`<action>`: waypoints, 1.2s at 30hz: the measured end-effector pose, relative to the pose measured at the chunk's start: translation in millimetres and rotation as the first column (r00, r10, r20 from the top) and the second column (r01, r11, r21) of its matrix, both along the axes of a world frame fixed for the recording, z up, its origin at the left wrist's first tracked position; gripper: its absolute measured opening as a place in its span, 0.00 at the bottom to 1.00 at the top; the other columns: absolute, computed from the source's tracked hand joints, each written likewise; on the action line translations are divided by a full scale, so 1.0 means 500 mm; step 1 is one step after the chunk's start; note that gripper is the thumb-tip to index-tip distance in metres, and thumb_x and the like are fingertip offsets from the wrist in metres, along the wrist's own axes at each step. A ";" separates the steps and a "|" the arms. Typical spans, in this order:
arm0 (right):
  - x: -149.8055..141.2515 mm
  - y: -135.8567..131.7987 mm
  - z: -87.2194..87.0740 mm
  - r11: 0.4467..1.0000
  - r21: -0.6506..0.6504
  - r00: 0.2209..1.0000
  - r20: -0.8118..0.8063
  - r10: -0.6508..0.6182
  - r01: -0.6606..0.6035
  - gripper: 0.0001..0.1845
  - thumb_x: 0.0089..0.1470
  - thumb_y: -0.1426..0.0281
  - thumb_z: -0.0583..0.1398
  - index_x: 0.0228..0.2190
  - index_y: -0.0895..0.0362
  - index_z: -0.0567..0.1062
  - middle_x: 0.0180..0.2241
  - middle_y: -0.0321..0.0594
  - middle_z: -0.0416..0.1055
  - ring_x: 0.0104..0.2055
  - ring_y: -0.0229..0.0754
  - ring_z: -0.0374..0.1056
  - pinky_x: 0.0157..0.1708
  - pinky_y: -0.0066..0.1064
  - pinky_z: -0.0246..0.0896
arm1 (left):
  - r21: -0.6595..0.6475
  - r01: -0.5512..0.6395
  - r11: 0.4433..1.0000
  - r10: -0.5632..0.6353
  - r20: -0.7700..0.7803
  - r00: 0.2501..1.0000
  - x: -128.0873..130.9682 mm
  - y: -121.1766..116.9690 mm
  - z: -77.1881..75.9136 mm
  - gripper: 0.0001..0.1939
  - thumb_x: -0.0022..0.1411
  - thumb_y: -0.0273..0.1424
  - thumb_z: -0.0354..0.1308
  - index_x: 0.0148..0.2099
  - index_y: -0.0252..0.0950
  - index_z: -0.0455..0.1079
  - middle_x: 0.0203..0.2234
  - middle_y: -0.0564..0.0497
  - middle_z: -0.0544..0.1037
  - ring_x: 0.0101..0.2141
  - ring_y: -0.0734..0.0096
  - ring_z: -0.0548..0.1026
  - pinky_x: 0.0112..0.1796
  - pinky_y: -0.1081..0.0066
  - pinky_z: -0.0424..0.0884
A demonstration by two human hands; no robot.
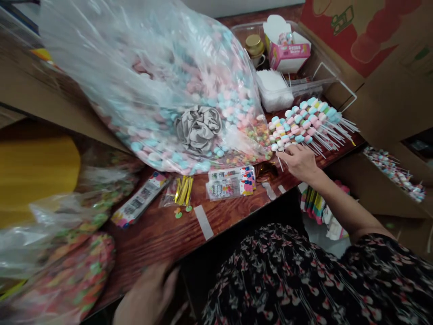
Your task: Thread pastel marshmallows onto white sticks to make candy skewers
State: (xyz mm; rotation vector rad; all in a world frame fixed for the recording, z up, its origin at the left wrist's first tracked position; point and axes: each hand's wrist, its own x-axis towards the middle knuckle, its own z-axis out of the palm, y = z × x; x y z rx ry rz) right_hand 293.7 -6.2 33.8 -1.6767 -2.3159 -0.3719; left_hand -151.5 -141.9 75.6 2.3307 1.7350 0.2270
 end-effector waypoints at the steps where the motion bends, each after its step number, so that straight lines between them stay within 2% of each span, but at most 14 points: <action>1: 0.006 0.007 -0.007 0.999 -0.022 0.998 0.050 0.035 -0.034 0.14 0.60 0.73 0.55 0.42 0.51 0.78 0.36 0.45 0.72 0.38 0.44 0.58 0.33 0.35 0.43 | 0.085 0.109 0.990 -0.108 -0.017 0.994 0.043 0.046 -0.021 0.11 0.63 0.33 0.52 0.43 0.41 0.74 0.34 0.47 0.79 0.36 0.60 0.77 0.38 0.64 0.73; 4: 0.006 0.026 -0.020 0.991 -0.063 0.990 0.071 0.121 -0.116 0.13 0.61 0.71 0.54 0.39 0.52 0.79 0.37 0.44 0.74 0.40 0.45 0.59 0.36 0.36 0.45 | 0.129 0.385 0.914 -0.361 -0.180 0.915 0.191 0.174 -0.065 0.17 0.62 0.28 0.52 0.53 0.36 0.70 0.45 0.41 0.77 0.45 0.55 0.74 0.45 0.59 0.70; 6: 0.011 0.037 -0.017 0.993 -0.029 0.992 -0.036 0.117 -0.119 0.13 0.61 0.69 0.54 0.39 0.54 0.79 0.37 0.44 0.75 0.40 0.45 0.61 0.38 0.37 0.48 | 0.104 0.456 0.884 -0.415 -0.275 0.868 0.272 0.231 -0.076 0.19 0.59 0.26 0.53 0.54 0.32 0.69 0.46 0.37 0.74 0.46 0.52 0.72 0.43 0.58 0.70; 8: 0.023 0.042 -0.005 0.993 0.039 0.969 -0.222 0.113 -0.107 0.13 0.61 0.68 0.55 0.42 0.54 0.79 0.39 0.43 0.77 0.40 0.44 0.65 0.40 0.36 0.53 | 0.056 0.459 0.887 -0.420 -0.318 0.850 0.315 0.259 -0.083 0.18 0.58 0.23 0.52 0.51 0.28 0.70 0.45 0.35 0.73 0.45 0.52 0.71 0.42 0.59 0.70; 13: 0.037 0.040 0.033 0.981 0.192 0.715 -0.683 0.147 -0.018 0.10 0.59 0.66 0.58 0.38 0.53 0.80 0.35 0.39 0.78 0.40 0.43 0.72 0.45 0.38 0.65 | 0.111 0.464 0.879 -0.420 -0.281 0.863 0.296 0.259 -0.120 0.20 0.62 0.20 0.47 0.55 0.26 0.67 0.49 0.32 0.72 0.46 0.53 0.71 0.45 0.59 0.70; 16: 0.019 0.031 0.049 0.962 0.238 0.532 -0.837 0.132 0.136 0.09 0.58 0.65 0.60 0.36 0.53 0.80 0.34 0.38 0.78 0.40 0.43 0.73 0.45 0.39 0.67 | 0.198 0.487 0.851 -0.436 -0.252 0.864 0.271 0.257 -0.142 0.21 0.62 0.21 0.49 0.56 0.27 0.67 0.49 0.34 0.73 0.47 0.53 0.72 0.47 0.60 0.70; 19: 0.006 0.010 0.072 0.934 0.215 0.324 -0.939 0.117 0.286 0.09 0.59 0.65 0.59 0.35 0.53 0.80 0.31 0.36 0.77 0.35 0.40 0.73 0.40 0.35 0.69 | 0.283 0.476 0.833 -0.438 -0.188 0.879 0.258 0.265 -0.152 0.19 0.61 0.20 0.50 0.55 0.29 0.68 0.45 0.37 0.76 0.47 0.55 0.72 0.47 0.61 0.70; 20: 0.005 -0.002 0.083 0.931 0.199 0.288 -0.952 0.109 0.306 0.10 0.59 0.65 0.59 0.34 0.53 0.80 0.30 0.35 0.76 0.33 0.39 0.73 0.37 0.33 0.69 | 0.306 0.460 0.834 -0.433 -0.156 0.888 0.255 0.268 -0.153 0.18 0.61 0.21 0.50 0.53 0.30 0.69 0.43 0.37 0.76 0.46 0.56 0.73 0.46 0.62 0.71; 22: 0.006 -0.029 0.105 0.947 0.165 0.320 -0.945 0.071 0.276 0.09 0.58 0.65 0.60 0.32 0.53 0.80 0.28 0.34 0.75 0.31 0.38 0.72 0.34 0.31 0.67 | 0.342 0.413 0.844 -0.414 -0.075 0.907 0.251 0.275 -0.156 0.14 0.62 0.22 0.51 0.49 0.33 0.71 0.40 0.40 0.77 0.43 0.58 0.74 0.43 0.62 0.72; 25: 0.005 -0.068 0.126 0.993 0.052 0.549 -0.835 -0.016 0.109 0.08 0.57 0.67 0.61 0.29 0.54 0.79 0.27 0.35 0.75 0.30 0.38 0.71 0.33 0.30 0.65 | 0.384 0.340 0.859 -0.382 0.038 0.923 0.250 0.283 -0.162 0.09 0.62 0.24 0.53 0.42 0.36 0.73 0.35 0.44 0.77 0.39 0.61 0.74 0.40 0.63 0.72; 27: -0.001 -0.080 0.120 0.999 -0.051 0.705 -0.708 -0.043 0.009 0.09 0.57 0.67 0.61 0.28 0.55 0.79 0.27 0.37 0.76 0.30 0.39 0.71 0.34 0.31 0.64 | 0.394 0.321 0.862 -0.374 0.065 0.925 0.253 0.284 -0.164 0.08 0.62 0.24 0.53 0.38 0.37 0.73 0.33 0.46 0.77 0.38 0.63 0.73 0.39 0.64 0.71; 29: -0.007 -0.083 0.101 0.991 -0.128 0.790 -0.612 -0.046 -0.042 0.12 0.59 0.66 0.59 0.27 0.56 0.79 0.28 0.39 0.77 0.32 0.40 0.72 0.36 0.31 0.64 | 0.376 0.329 0.866 -0.372 0.045 0.927 0.260 0.282 -0.161 0.07 0.62 0.25 0.53 0.37 0.37 0.74 0.33 0.46 0.78 0.37 0.63 0.73 0.39 0.65 0.70; 33: 0.001 -0.074 0.068 0.981 -0.195 0.815 -0.568 -0.115 0.003 0.13 0.59 0.66 0.58 0.28 0.57 0.79 0.30 0.40 0.78 0.32 0.40 0.73 0.36 0.30 0.64 | 0.268 0.339 0.902 -0.346 -0.021 0.938 0.273 0.273 -0.145 0.10 0.65 0.29 0.52 0.40 0.38 0.75 0.36 0.46 0.78 0.39 0.61 0.72 0.36 0.65 0.68; 36: 0.019 -0.072 0.070 0.970 -0.235 0.794 -0.577 -0.190 0.061 0.11 0.57 0.66 0.60 0.29 0.57 0.80 0.30 0.40 0.79 0.31 0.40 0.73 0.33 0.29 0.64 | 0.207 0.297 0.932 -0.301 -0.014 0.954 0.278 0.274 -0.136 0.10 0.65 0.30 0.52 0.38 0.38 0.76 0.36 0.46 0.78 0.39 0.60 0.72 0.35 0.65 0.68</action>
